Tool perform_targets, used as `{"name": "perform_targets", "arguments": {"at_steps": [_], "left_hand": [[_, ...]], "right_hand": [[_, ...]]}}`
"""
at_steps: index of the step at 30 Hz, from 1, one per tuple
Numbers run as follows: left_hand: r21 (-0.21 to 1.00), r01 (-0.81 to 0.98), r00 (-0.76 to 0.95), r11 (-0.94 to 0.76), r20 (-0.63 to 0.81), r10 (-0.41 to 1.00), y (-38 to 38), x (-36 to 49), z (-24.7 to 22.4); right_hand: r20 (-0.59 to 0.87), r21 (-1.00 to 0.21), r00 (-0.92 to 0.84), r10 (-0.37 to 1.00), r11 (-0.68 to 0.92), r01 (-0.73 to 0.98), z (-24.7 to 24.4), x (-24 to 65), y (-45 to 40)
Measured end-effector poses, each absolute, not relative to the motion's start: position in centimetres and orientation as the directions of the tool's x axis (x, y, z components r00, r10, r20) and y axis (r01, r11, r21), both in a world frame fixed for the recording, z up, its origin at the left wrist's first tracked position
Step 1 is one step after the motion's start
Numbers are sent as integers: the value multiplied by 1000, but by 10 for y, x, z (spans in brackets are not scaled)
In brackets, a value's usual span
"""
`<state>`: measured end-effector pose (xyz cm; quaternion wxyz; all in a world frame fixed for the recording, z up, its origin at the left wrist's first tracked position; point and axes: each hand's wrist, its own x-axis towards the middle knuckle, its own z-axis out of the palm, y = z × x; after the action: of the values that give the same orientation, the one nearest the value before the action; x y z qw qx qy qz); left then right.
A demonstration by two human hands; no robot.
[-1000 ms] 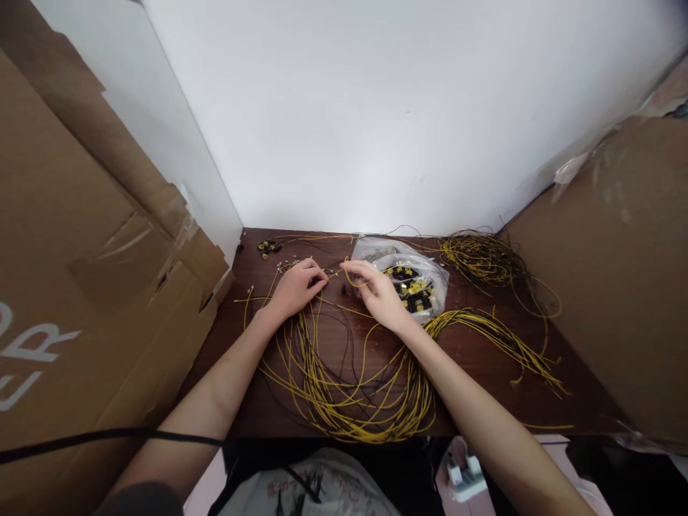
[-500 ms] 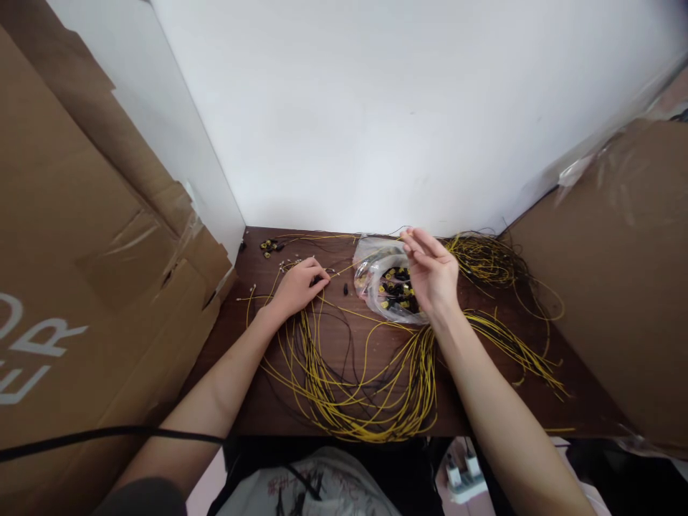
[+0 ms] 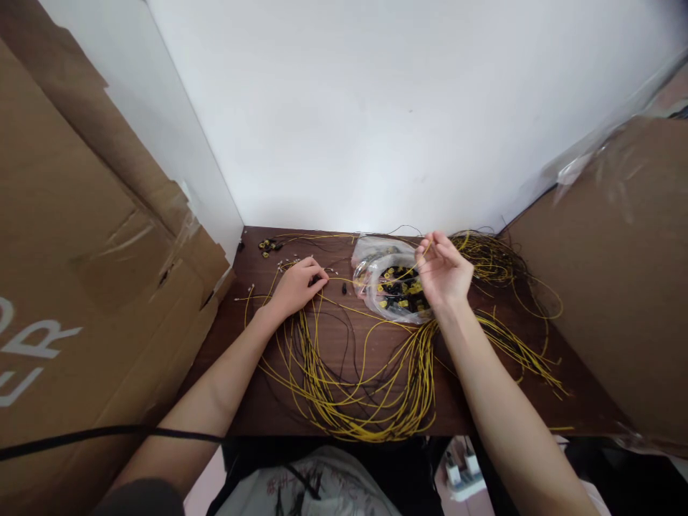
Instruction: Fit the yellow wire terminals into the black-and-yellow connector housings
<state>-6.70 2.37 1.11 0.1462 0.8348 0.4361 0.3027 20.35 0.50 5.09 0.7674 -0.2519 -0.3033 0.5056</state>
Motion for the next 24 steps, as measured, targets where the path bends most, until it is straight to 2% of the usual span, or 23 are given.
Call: {"name": "perform_targets", "arguments": {"at_steps": [2,4,6,8,9,11,13,15,18,21,24], "left_hand": [[511,640,435,-574,375,819,23,-67,12],[513,639,434,-574,375,819,23,-67,11],[513,637,435,-576,378,817,23,-67,11],[513,636,435,-577,379,817,24,-67,11],[513,636,436,-577,378,817,24,-67,11],[510,637,440,-579,377,815,24,-67,11],[506,639,439,-579,378,815,24,-66,11],[504,642,435,-578,381,816,24,-66,11],[508,639,435,-577,380,816,24,-66,11],[513,629,439,-584,386,811,24,-66,11],[519,622,440,-586,387,810,24,-66,11]], "right_hand": [[202,-773,199,959,281,-569,48,195,3],[192,-870,92,977,213,-444,45,186,2],[202,-951,21,979,201,-234,41,176,-2],[275,-959,-45,960,277,65,38,166,-7],[329,-912,-88,940,341,227,36,161,-10],[399,-738,-205,894,445,507,34,152,-16],[383,-550,-315,868,488,678,32,146,-21],[335,-416,-387,859,503,758,30,143,-24],[288,-342,-430,856,511,789,28,142,-24],[283,-393,-409,868,494,776,29,143,-22],[299,-571,-343,891,455,683,30,144,-20]]}}
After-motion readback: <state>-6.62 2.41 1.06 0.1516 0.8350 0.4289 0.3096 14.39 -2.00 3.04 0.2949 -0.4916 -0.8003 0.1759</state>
